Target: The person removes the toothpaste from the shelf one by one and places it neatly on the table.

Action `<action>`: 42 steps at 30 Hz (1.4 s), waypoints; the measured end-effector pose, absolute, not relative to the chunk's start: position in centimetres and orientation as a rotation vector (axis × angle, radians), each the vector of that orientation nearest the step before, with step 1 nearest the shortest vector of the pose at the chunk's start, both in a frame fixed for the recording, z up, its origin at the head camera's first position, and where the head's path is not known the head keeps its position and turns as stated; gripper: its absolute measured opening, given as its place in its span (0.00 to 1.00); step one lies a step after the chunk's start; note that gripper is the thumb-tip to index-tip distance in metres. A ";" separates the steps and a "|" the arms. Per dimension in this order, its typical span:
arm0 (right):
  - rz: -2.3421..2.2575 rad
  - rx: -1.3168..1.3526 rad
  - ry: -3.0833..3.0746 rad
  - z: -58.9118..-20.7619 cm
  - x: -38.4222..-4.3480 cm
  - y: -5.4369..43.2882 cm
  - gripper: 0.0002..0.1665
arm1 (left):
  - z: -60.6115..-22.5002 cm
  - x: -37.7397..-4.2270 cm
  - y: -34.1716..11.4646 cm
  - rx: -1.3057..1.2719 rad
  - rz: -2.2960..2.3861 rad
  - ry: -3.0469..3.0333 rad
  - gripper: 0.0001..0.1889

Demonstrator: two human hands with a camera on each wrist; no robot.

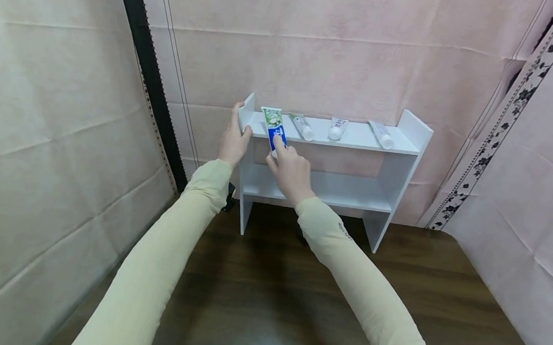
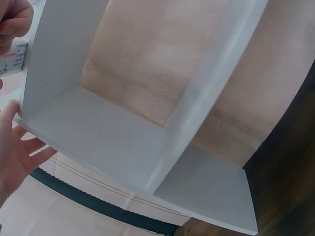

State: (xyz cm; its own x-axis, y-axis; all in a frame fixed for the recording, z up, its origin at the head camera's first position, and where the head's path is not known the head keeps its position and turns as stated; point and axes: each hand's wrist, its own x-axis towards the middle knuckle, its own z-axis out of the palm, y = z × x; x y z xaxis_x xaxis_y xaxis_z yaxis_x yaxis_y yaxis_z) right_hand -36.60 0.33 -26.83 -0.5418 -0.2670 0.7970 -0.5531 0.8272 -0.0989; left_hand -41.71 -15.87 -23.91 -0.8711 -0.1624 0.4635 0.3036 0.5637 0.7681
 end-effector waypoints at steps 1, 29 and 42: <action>0.423 0.601 -2.150 -27.0 -36.5 0.4 0.15 | -23.9 -41.7 -15.8 -0.112 -1.263 -2.311 0.32; 0.591 0.746 -2.259 -33.4 -28.8 2.7 0.15 | -24.1 -41.7 -16.6 -0.203 -1.290 -2.329 0.32; 0.261 1.057 -2.874 -37.8 -29.1 2.2 0.22 | -24.0 -41.5 -16.3 -0.202 -1.350 -2.297 0.31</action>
